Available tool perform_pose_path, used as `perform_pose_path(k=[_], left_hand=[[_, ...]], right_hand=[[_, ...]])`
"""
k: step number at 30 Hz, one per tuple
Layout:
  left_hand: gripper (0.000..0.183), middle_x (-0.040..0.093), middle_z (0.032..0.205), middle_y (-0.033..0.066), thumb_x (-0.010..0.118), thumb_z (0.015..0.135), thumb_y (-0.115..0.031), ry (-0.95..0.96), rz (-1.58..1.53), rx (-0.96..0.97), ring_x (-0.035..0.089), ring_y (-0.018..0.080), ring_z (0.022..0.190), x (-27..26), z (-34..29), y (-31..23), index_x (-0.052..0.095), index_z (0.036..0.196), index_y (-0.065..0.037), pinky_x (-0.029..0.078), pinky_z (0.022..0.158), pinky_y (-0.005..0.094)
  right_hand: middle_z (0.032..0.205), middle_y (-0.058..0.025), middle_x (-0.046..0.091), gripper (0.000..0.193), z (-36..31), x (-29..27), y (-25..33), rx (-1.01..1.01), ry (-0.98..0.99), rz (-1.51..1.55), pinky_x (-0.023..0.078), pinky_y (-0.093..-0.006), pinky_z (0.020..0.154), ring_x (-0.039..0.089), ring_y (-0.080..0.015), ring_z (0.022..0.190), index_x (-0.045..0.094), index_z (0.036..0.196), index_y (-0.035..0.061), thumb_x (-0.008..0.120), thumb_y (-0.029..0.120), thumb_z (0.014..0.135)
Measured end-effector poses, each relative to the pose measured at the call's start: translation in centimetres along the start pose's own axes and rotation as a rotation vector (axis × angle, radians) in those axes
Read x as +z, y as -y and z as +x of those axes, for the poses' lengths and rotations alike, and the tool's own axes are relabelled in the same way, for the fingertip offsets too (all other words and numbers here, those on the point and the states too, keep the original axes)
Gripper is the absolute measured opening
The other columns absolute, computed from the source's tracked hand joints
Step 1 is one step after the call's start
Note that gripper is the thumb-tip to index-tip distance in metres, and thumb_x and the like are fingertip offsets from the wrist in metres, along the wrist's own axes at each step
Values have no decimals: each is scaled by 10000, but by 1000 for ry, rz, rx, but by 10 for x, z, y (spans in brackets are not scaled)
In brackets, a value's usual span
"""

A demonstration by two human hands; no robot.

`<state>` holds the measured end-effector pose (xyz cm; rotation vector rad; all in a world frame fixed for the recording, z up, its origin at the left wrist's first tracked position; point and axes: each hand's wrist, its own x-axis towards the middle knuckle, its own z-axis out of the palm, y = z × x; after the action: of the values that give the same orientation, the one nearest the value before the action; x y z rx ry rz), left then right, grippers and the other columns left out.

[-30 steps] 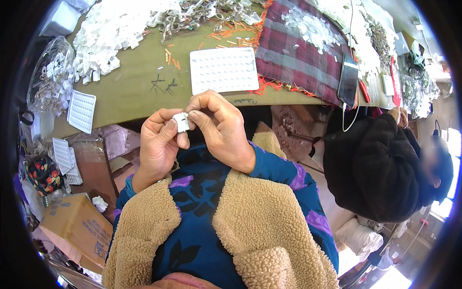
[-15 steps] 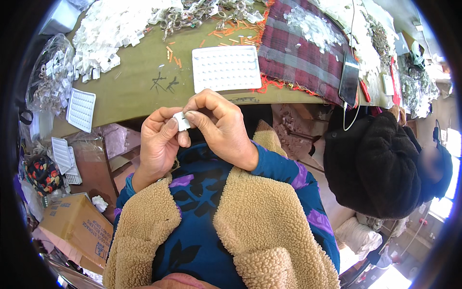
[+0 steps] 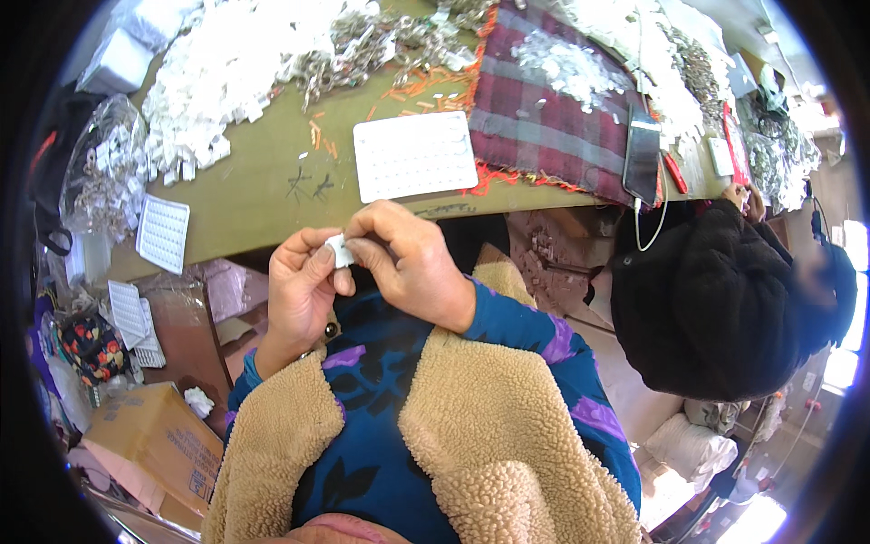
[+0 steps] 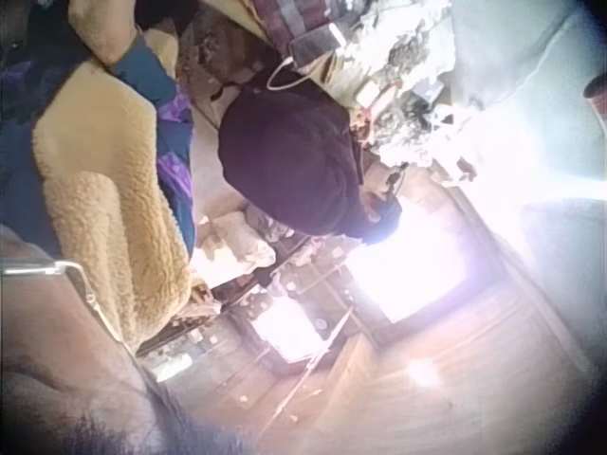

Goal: The person repeatedly picks small white plastic housings and metal contacts from a cluttered table, inserts the contacts into the housings, and places the assembled units into a white tray. The person handles items one at a time and continues the cycle throughout the clip.

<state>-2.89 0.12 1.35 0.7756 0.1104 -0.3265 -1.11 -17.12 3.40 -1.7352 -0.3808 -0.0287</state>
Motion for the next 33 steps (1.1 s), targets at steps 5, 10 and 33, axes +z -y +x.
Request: perform_pose_path(k=[5,10,33], left_hand=[[187,680,900,121,610,960,-57,-31,106,8,653,153,682,11,1,5,599,1105,62,565,620,265],[193,645,838,82,587,976,-81,-47,176,-23,640,129,654,23,14,5,552,1134,25,566,564,247],[195,628,677,230,607,887,-122,-226,1459,266,637,379,628,19,98,-15,595,825,62,499,638,449]], right_hand=[[846,-116,624,142,-2,-3,-7,-205,-46,-140,508,-305,636,632,-233,731,603,901,-18,655,-98,795],[867,-120,645,142,2,-22,-11,-153,-23,-65,516,-322,669,652,-246,761,654,943,-14,689,-49,811],[855,-166,641,218,38,-75,-44,262,-384,-319,505,-357,655,608,-246,673,616,987,-38,718,2,799]])
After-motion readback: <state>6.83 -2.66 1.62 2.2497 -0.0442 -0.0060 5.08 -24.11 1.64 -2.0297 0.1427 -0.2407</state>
